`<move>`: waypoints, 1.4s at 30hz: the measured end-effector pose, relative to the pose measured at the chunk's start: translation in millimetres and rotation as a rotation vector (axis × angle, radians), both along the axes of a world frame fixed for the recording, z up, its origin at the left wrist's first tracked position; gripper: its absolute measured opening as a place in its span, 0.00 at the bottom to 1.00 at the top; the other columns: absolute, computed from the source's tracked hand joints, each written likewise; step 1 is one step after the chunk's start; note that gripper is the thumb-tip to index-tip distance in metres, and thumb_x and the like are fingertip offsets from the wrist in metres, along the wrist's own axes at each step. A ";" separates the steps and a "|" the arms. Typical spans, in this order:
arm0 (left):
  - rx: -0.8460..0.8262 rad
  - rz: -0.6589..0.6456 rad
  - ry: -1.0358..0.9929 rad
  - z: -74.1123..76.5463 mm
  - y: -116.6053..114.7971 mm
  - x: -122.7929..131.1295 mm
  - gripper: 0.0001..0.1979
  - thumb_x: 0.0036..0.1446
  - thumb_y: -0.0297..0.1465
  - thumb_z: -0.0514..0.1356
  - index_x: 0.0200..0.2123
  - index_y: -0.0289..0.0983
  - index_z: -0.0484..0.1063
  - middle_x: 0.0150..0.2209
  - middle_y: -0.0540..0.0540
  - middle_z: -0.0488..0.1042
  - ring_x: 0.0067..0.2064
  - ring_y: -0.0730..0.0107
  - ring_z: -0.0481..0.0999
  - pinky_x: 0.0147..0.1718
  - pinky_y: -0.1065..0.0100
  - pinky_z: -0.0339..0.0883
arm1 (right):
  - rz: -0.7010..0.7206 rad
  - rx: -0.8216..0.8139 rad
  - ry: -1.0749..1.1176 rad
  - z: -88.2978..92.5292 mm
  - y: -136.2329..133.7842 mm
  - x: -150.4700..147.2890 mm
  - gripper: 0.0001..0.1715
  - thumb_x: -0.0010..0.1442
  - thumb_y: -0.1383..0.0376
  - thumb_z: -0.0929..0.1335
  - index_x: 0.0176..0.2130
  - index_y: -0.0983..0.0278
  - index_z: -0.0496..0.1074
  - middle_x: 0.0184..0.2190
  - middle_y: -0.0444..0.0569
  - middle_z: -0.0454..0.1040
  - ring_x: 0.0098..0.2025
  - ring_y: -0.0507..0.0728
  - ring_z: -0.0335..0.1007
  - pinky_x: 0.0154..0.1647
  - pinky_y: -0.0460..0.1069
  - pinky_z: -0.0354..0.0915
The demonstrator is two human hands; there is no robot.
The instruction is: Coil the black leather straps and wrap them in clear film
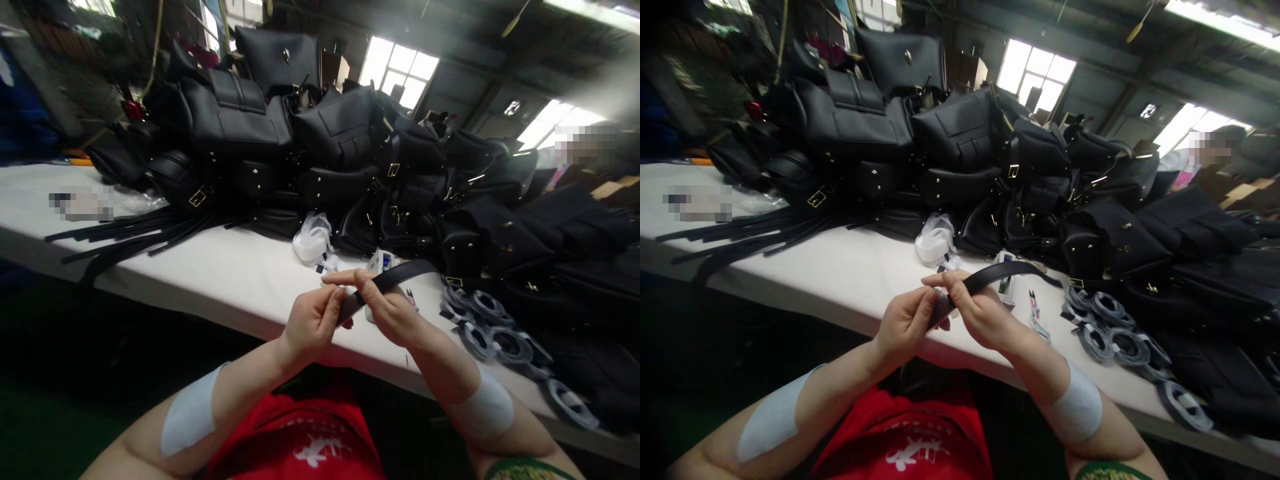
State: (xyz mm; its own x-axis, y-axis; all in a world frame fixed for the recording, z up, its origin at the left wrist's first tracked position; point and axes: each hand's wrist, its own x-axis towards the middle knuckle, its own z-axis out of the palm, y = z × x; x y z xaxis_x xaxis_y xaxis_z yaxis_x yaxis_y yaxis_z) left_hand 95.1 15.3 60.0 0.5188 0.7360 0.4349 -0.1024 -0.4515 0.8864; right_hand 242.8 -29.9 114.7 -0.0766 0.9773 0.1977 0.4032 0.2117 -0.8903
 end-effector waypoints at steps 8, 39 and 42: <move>0.131 0.171 -0.060 52.7 37.6 31.7 0.22 0.67 0.40 0.47 0.21 0.39 0.59 0.14 0.54 0.62 0.16 0.75 0.63 0.18 0.73 0.53 | -0.192 0.247 0.389 103.1 57.8 38.2 0.33 0.60 0.40 0.64 0.36 0.66 0.79 0.33 0.54 0.82 0.39 0.61 0.78 0.49 0.57 0.69; 0.349 0.243 -0.242 155.4 61.8 57.0 0.22 0.65 0.41 0.48 0.22 0.37 0.65 0.19 0.53 0.65 0.22 0.74 0.62 0.23 0.72 0.55 | -0.023 0.343 0.149 186.3 52.6 15.7 0.36 0.61 0.40 0.61 0.40 0.65 0.80 0.35 0.55 0.82 0.44 0.62 0.77 0.52 0.60 0.66; 0.356 0.267 -0.245 154.5 65.1 55.3 0.21 0.65 0.40 0.48 0.24 0.36 0.68 0.20 0.51 0.69 0.23 0.72 0.66 0.24 0.71 0.58 | -0.018 0.283 0.089 164.0 54.6 12.6 0.37 0.59 0.38 0.62 0.41 0.64 0.80 0.36 0.52 0.81 0.45 0.63 0.76 0.51 0.58 0.67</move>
State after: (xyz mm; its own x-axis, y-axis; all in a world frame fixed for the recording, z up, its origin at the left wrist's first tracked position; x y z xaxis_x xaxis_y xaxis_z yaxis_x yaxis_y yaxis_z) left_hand 150.5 80.4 214.5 0.1845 0.6130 0.7683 -0.1279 -0.7601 0.6371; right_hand 255.4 24.7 278.7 -0.0301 0.8834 0.4676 0.3319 0.4501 -0.8290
